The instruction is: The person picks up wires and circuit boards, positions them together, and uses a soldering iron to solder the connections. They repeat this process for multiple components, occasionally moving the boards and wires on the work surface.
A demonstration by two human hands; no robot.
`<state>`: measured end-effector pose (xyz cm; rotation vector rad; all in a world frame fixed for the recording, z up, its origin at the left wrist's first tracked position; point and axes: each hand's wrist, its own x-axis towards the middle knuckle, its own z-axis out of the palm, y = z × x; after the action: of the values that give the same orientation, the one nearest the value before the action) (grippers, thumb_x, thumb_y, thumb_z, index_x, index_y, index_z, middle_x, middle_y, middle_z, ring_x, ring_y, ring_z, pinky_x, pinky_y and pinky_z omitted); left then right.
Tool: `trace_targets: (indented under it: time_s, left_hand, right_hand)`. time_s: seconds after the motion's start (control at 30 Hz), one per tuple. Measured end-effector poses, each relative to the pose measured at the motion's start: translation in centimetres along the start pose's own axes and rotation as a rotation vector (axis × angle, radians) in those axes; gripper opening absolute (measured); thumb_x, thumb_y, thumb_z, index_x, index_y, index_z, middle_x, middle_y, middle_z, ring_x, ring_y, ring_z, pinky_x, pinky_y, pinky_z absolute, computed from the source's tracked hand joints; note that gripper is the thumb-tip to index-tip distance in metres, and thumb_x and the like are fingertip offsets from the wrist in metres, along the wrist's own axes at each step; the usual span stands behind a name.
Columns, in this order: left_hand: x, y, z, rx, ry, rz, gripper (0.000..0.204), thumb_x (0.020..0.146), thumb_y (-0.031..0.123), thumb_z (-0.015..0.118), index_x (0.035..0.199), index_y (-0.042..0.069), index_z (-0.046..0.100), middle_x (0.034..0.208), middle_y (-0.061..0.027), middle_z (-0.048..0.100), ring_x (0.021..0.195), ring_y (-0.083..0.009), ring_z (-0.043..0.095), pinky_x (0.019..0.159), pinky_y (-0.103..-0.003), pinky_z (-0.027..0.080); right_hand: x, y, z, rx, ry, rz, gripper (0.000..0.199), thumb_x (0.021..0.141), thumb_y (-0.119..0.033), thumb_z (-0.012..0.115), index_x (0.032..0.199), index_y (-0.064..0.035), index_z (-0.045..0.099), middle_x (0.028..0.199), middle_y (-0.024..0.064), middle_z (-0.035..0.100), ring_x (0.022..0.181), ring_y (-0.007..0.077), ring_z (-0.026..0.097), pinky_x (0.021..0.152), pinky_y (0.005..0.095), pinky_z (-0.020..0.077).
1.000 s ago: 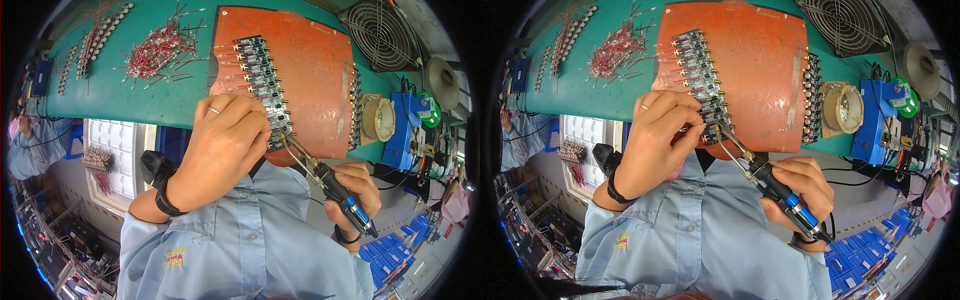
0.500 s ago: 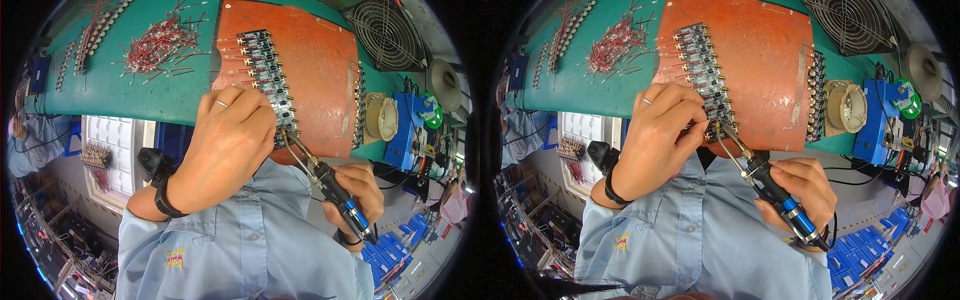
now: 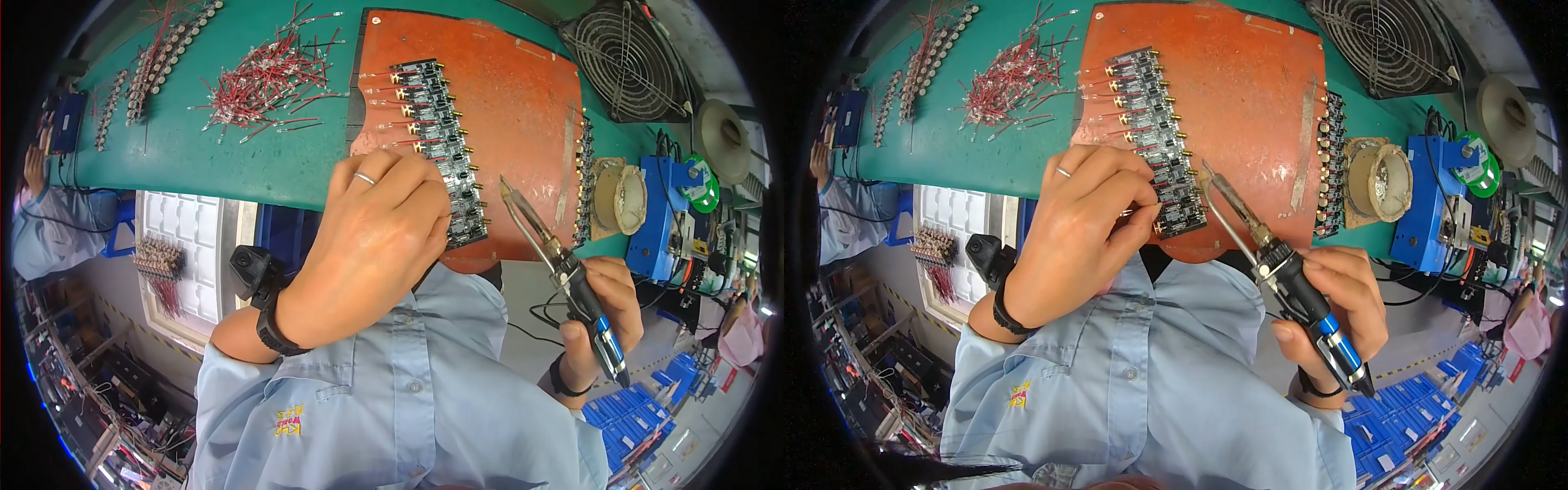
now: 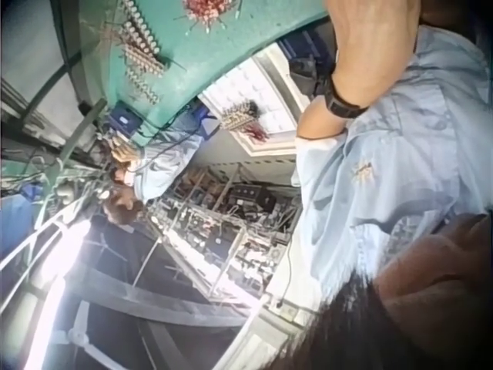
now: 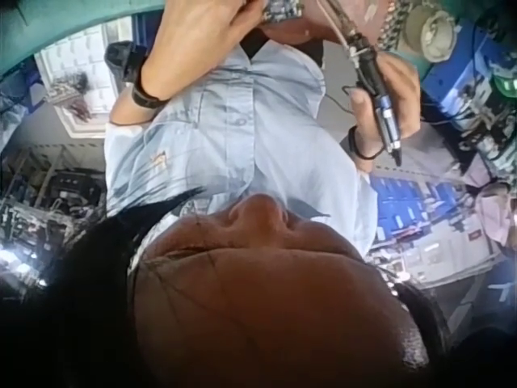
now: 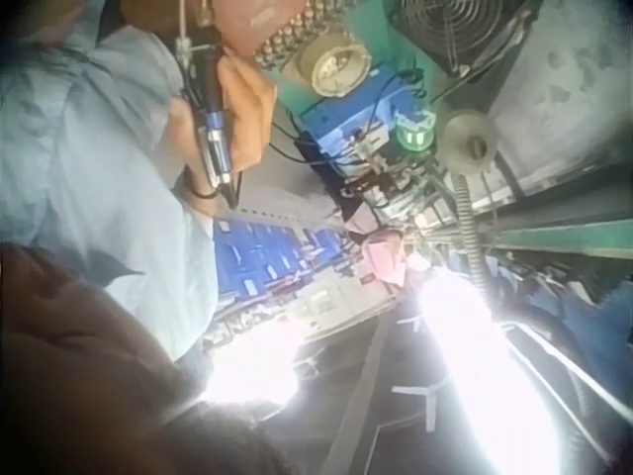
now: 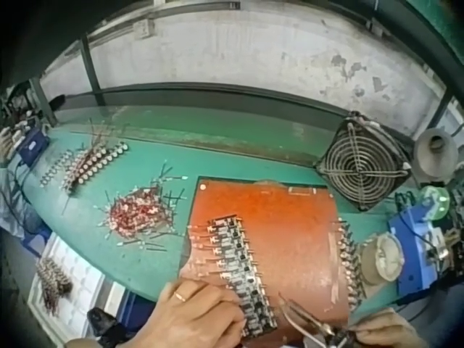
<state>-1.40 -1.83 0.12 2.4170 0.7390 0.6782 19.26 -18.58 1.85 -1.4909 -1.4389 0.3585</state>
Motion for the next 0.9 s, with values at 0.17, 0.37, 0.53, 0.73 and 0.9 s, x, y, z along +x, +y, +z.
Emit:
trace_targets:
  time_s: [0.17, 0.37, 0.53, 0.73, 0.9]
  left_hand:
    - [-0.6, -0.3, 0.4, -0.041, 0.024, 0.022, 0.012, 0.074, 0.005, 0.067, 0.082, 0.005, 0.058, 0.092, -0.0055, 0.055, 0.094, -0.0252, 0.051, 0.086, -0.037, 0.037]
    - [-0.4, -0.2, 0.8, -0.006, 0.044, 0.008, 0.013, 0.074, 0.005, 0.069, 0.082, 0.006, 0.059, 0.092, -0.0045, 0.056, 0.092, -0.0247, 0.052, 0.086, -0.037, 0.036]
    - [-0.2, -0.2, 0.8, 0.032, 0.054, 0.004, 0.015, 0.073, 0.004, 0.071, 0.081, 0.007, 0.059, 0.093, -0.003, 0.057, 0.089, -0.0235, 0.054, 0.083, -0.036, 0.036]
    - [-0.2, -0.4, 1.1, 0.064, 0.056, 0.022, 0.014, 0.074, 0.004, 0.071, 0.081, 0.007, 0.059, 0.093, -0.0029, 0.057, 0.087, -0.0232, 0.054, 0.082, -0.036, 0.036]
    - [-0.2, -0.2, 1.0, 0.08, 0.049, 0.026, 0.013, 0.074, 0.003, 0.07, 0.081, 0.007, 0.059, 0.093, -0.0027, 0.057, 0.087, -0.0232, 0.054, 0.082, -0.036, 0.036]
  right_hand:
    - [0.0, 0.5, 0.4, 0.041, 0.081, 0.037, 0.051, 0.07, -0.029, 0.082, 0.102, 0.0047, 0.062, 0.096, 0.0198, 0.064, 0.088, 0.0308, 0.061, 0.076, 0.0393, 0.0494]
    - [0.0, -0.1, -0.3, 0.044, -0.086, 0.036, 0.048, 0.069, -0.025, 0.082, 0.101, 0.0045, 0.063, 0.093, 0.0181, 0.065, 0.085, 0.0309, 0.063, 0.076, 0.0395, 0.05]
    - [-0.4, -0.3, 0.1, 0.012, -0.136, 0.051, 0.045, 0.067, -0.021, 0.083, 0.099, 0.0043, 0.064, 0.091, 0.0176, 0.066, 0.084, 0.0313, 0.064, 0.075, 0.0396, 0.0508]
    - [-0.3, -0.2, 0.4, 0.006, -0.143, 0.058, 0.044, 0.065, -0.018, 0.083, 0.099, 0.0041, 0.065, 0.091, 0.018, 0.067, 0.085, 0.0311, 0.065, 0.075, 0.0397, 0.0514]
    - [-0.7, 0.1, 0.7, -0.008, -0.138, 0.063, 0.05, 0.07, -0.032, 0.08, 0.098, 0.0064, 0.062, 0.088, 0.0192, 0.064, 0.084, 0.0301, 0.06, 0.075, 0.0397, 0.0475]
